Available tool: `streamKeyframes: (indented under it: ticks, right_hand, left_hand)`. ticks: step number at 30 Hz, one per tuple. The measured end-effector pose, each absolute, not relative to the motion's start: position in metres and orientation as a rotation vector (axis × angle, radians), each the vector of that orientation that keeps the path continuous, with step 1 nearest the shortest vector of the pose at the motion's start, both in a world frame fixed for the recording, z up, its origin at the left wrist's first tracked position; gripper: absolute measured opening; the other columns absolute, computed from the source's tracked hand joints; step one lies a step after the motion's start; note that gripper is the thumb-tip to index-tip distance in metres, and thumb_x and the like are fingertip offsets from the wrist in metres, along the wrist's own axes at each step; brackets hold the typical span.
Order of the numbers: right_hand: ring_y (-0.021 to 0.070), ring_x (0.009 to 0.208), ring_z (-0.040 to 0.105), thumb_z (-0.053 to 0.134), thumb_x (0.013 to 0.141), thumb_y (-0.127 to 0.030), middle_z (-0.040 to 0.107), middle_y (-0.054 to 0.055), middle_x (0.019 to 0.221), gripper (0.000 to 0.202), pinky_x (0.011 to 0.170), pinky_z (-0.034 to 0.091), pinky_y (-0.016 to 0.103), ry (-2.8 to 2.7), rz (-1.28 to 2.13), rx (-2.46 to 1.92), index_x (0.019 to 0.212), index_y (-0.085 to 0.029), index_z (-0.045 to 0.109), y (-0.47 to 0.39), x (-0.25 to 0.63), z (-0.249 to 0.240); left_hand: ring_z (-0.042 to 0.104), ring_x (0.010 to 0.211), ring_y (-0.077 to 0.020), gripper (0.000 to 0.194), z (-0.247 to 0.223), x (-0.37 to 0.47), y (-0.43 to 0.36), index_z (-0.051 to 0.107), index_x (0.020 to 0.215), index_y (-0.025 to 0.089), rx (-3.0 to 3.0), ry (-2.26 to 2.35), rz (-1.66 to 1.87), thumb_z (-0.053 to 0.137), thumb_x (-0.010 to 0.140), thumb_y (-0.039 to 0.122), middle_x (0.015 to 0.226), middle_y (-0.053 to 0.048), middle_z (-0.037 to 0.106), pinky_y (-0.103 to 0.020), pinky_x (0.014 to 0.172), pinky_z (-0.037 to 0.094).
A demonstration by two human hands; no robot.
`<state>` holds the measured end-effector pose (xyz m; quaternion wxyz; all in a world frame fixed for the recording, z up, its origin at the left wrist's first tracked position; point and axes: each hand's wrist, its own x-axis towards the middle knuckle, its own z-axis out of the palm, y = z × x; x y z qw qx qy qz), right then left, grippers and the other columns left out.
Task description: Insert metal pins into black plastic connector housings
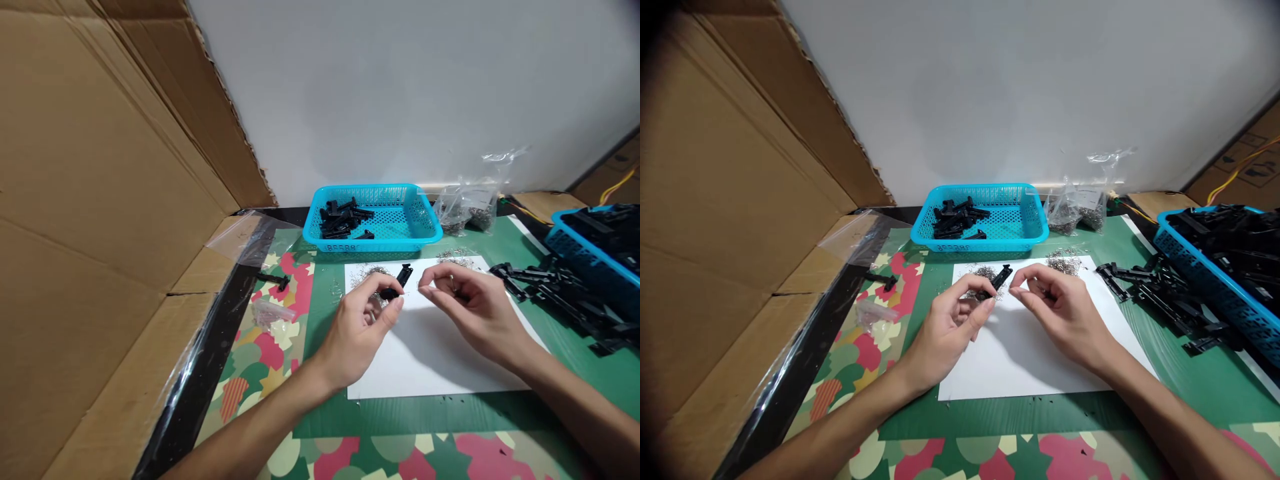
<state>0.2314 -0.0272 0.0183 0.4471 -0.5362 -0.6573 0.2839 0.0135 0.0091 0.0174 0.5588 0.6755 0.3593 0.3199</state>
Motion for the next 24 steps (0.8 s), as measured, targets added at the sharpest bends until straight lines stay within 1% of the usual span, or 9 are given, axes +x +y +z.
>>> streamKeyframes:
  ticks: [3, 5, 9, 13, 14, 16, 19, 21, 24]
  right_hand:
    - [0.0119, 0.056, 0.032, 0.062, 0.102, -0.031, 0.032, -0.007, 0.064, 0.014, 0.052, 0.027, 0.026, -1.652, 0.711, -1.271, 0.096, -0.022, 0.070, -0.031, 0.223, 0.017]
    - [0.0118, 0.056, 0.033, 0.061, 0.102, -0.031, 0.033, -0.007, 0.063, 0.014, 0.052, 0.027, 0.026, -1.651, 0.706, -1.262, 0.096, -0.022, 0.070, -0.032, 0.220, 0.015]
    - [0.0114, 0.056, 0.032, 0.063, 0.102, -0.030, 0.031, -0.007, 0.063, 0.014, 0.052, 0.026, 0.026, -1.646, 0.690, -1.275, 0.096, -0.022, 0.072, -0.032, 0.216, 0.011]
    - [0.0107, 0.054, 0.029, 0.065, 0.100, -0.029, 0.028, -0.007, 0.062, 0.014, 0.050, 0.024, 0.026, -1.616, 0.685, -1.275, 0.095, -0.021, 0.076, -0.034, 0.214, 0.012]
    - [0.0107, 0.054, 0.029, 0.066, 0.100, -0.029, 0.030, -0.007, 0.061, 0.015, 0.050, 0.024, 0.026, -1.602, 0.700, -1.279, 0.094, -0.021, 0.077, -0.034, 0.214, 0.013]
    - [0.0109, 0.055, 0.033, 0.067, 0.100, -0.032, 0.040, -0.005, 0.061, 0.017, 0.050, 0.026, 0.026, -1.549, 0.752, -1.278, 0.095, -0.020, 0.078, -0.034, 0.215, 0.015]
    - [0.0112, 0.055, 0.038, 0.066, 0.101, -0.037, 0.055, -0.001, 0.067, 0.021, 0.049, 0.027, 0.026, -1.436, 0.824, -1.273, 0.105, -0.020, 0.078, -0.032, 0.218, 0.017]
    - [0.0110, 0.055, 0.035, 0.066, 0.101, -0.037, 0.050, -0.003, 0.064, 0.021, 0.049, 0.026, 0.026, -1.427, 0.812, -1.286, 0.109, -0.021, 0.078, -0.031, 0.220, 0.018]
    - [0.0109, 0.056, 0.032, 0.068, 0.099, -0.033, 0.039, -0.005, 0.062, 0.017, 0.050, 0.025, 0.026, -1.527, 0.749, -1.312, 0.103, -0.022, 0.080, -0.031, 0.221, 0.020]
  left_hand:
    - [0.055, 0.077, -0.0116, 0.018, 0.019, 0.014, 0.006, 0.065, 0.111, 0.023, 1.679, 0.822, 0.738, 0.060, 0.106, 0.040, 0.102, -0.001, 0.061, -0.024, 0.066, 0.042]
    - [0.057, 0.083, -0.0131, 0.021, 0.019, 0.014, 0.006, 0.065, 0.111, 0.023, 1.677, 0.806, 0.720, 0.057, 0.107, 0.042, 0.106, -0.002, 0.061, -0.025, 0.071, 0.044]
    - [0.053, 0.077, -0.0116, 0.028, 0.018, 0.015, 0.006, 0.065, 0.106, 0.022, 1.635, 0.811, 0.698, 0.054, 0.108, 0.047, 0.101, -0.002, 0.059, -0.024, 0.066, 0.040]
    - [0.048, 0.070, -0.0101, 0.028, 0.018, 0.016, 0.005, 0.062, 0.103, 0.021, 1.593, 0.825, 0.711, 0.054, 0.108, 0.047, 0.094, 0.000, 0.056, -0.024, 0.061, 0.036]
    - [0.047, 0.069, -0.0099, 0.027, 0.019, 0.017, 0.005, 0.062, 0.103, 0.021, 1.581, 0.832, 0.716, 0.054, 0.108, 0.047, 0.093, 0.000, 0.056, -0.024, 0.060, 0.035]
    - [0.046, 0.068, -0.0095, 0.026, 0.019, 0.017, 0.005, 0.061, 0.102, 0.022, 1.572, 0.843, 0.730, 0.054, 0.109, 0.046, 0.092, 0.001, 0.055, -0.024, 0.060, 0.035]
    - [0.045, 0.067, -0.0095, 0.026, 0.018, 0.017, 0.006, 0.060, 0.102, 0.022, 1.582, 0.842, 0.744, 0.052, 0.110, 0.045, 0.094, 0.001, 0.055, -0.025, 0.061, 0.036]
    - [0.046, 0.069, -0.0101, 0.025, 0.016, 0.017, 0.007, 0.060, 0.102, 0.022, 1.602, 0.838, 0.743, 0.051, 0.110, 0.045, 0.096, 0.001, 0.056, -0.025, 0.063, 0.037]
    - [0.050, 0.077, -0.0124, 0.025, 0.015, 0.017, 0.007, 0.061, 0.103, 0.022, 1.672, 0.834, 0.746, 0.051, 0.110, 0.043, 0.099, -0.001, 0.056, -0.026, 0.069, 0.040]
